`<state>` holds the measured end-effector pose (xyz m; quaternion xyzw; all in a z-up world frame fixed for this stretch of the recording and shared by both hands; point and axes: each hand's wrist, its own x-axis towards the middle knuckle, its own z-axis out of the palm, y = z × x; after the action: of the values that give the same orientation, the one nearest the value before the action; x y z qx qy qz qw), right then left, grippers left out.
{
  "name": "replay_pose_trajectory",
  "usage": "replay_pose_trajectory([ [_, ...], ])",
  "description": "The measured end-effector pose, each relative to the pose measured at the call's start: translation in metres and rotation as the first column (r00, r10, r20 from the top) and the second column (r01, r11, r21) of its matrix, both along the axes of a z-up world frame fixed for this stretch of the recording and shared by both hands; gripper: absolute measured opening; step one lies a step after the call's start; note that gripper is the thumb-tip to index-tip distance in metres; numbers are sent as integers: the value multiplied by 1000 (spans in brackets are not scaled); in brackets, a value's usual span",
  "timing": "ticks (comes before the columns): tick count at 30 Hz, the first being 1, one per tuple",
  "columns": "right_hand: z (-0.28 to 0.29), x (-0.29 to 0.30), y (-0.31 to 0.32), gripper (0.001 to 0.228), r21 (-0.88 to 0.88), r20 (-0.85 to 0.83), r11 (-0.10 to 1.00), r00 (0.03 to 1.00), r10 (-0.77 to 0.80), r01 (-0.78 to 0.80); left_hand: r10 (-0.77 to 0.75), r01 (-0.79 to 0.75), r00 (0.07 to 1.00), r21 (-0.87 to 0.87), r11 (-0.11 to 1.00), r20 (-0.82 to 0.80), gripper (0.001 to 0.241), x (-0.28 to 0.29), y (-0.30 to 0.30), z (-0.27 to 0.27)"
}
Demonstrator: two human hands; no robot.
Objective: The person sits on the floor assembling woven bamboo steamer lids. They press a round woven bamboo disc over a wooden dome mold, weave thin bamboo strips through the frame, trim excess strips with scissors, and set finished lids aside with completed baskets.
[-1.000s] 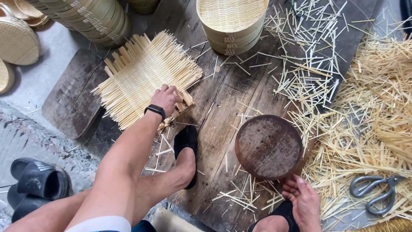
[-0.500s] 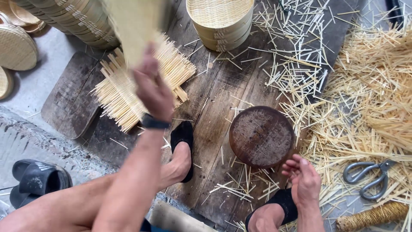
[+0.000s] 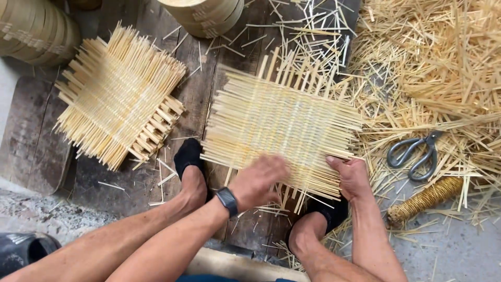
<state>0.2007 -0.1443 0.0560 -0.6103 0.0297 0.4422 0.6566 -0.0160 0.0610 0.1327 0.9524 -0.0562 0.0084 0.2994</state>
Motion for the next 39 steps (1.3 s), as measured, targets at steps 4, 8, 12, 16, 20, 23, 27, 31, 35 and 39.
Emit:
replay_pose_trajectory([
  [4,21,0,16,26,-114,74,992,995,65,-56,578,-584,785,46,811,-222,76,7,40,-30],
  [8,45,-4,22,26,-328,96,943,991,88,-52,712,-692,666,172,701,-223,89,7,45,-55],
  [12,75,-39,27,63,-601,646,763,706,289,239,728,-713,655,151,684,-205,87,5,40,-61],
  [16,50,-48,38,59,-503,864,840,147,482,202,754,-740,635,145,657,-168,87,7,38,-65],
  [20,26,-56,32,61,-569,818,809,198,540,145,782,-773,597,133,620,-179,86,-4,29,-80],
  [23,23,-52,31,61,-534,841,834,189,507,139,779,-766,611,139,627,-145,86,7,35,-69],
  [27,38,-57,40,61,-558,816,809,298,495,185,713,-705,690,108,701,-121,84,0,37,-48],
  [31,35,-55,26,62,-472,864,862,291,411,185,653,-641,756,145,753,-51,69,3,33,-31],
  [35,44,-22,-28,51,-373,927,849,188,324,375,700,-658,713,309,686,-35,80,-9,43,-59],
  [39,50,52,-171,47,-336,930,720,334,152,607,711,-657,694,305,690,-115,82,-7,44,-56],
])
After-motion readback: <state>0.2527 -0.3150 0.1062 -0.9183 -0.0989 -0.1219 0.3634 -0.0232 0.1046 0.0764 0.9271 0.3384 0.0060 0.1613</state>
